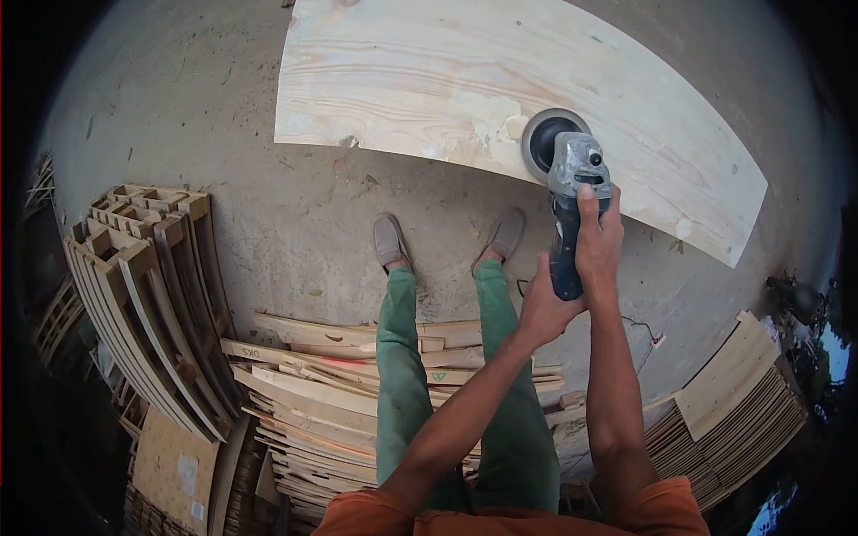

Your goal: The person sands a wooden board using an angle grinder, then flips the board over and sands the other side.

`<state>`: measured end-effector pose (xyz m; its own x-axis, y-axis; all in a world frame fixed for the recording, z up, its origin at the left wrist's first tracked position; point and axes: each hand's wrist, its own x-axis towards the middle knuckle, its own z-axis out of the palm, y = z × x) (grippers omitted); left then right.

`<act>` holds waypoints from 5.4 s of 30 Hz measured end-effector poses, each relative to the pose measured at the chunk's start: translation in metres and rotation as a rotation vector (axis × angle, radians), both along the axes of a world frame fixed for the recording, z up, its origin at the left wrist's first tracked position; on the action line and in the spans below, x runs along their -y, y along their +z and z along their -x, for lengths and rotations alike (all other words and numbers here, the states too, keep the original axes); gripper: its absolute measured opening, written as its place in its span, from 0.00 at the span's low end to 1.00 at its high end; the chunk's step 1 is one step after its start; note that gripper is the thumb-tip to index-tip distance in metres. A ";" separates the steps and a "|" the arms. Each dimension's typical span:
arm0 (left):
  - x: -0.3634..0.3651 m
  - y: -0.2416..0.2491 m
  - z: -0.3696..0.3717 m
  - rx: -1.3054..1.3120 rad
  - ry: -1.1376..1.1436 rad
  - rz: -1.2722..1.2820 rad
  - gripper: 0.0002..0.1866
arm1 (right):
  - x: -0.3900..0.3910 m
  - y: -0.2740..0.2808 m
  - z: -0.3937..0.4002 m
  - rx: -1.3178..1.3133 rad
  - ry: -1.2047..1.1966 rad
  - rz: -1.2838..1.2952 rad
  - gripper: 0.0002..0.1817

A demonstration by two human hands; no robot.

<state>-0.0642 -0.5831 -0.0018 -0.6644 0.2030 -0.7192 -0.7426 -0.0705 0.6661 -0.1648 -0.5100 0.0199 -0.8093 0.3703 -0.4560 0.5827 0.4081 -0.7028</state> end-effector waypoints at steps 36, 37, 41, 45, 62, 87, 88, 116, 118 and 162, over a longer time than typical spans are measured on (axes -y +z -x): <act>0.019 0.004 0.000 -0.002 0.061 -0.021 0.39 | 0.019 -0.001 0.001 -0.009 0.036 -0.017 0.42; 0.021 -0.001 0.002 0.008 0.057 -0.017 0.39 | 0.024 -0.003 0.007 0.001 0.031 -0.013 0.42; 0.031 0.002 0.020 0.070 0.030 -0.068 0.39 | 0.023 -0.011 0.009 -0.048 0.069 -0.049 0.43; 0.022 0.012 0.005 -0.050 0.016 0.023 0.39 | 0.018 0.000 0.001 -0.027 -0.036 0.003 0.43; 0.038 0.002 0.026 0.069 -0.055 -0.018 0.38 | 0.024 -0.011 0.004 -0.027 -0.010 -0.062 0.40; 0.032 0.006 0.019 0.005 -0.026 0.025 0.40 | 0.026 -0.002 0.010 -0.026 -0.042 -0.038 0.42; 0.036 0.005 0.019 -0.007 0.021 0.030 0.41 | 0.030 -0.004 0.013 -0.010 -0.022 -0.007 0.41; 0.023 0.007 0.008 -0.024 -0.157 0.073 0.40 | 0.009 0.000 -0.004 -0.006 -0.117 -0.013 0.41; 0.023 0.012 0.006 -0.035 -0.124 0.065 0.39 | 0.009 0.005 -0.005 0.013 -0.115 -0.009 0.42; 0.046 0.011 0.006 -0.015 -0.077 0.046 0.38 | 0.034 0.004 -0.006 0.029 -0.097 -0.047 0.42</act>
<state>-0.0706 -0.6293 0.0097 -0.6590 0.2206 -0.7190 -0.7344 0.0172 0.6785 -0.1591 -0.5442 0.0238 -0.7553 0.4679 -0.4590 0.6410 0.3809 -0.6664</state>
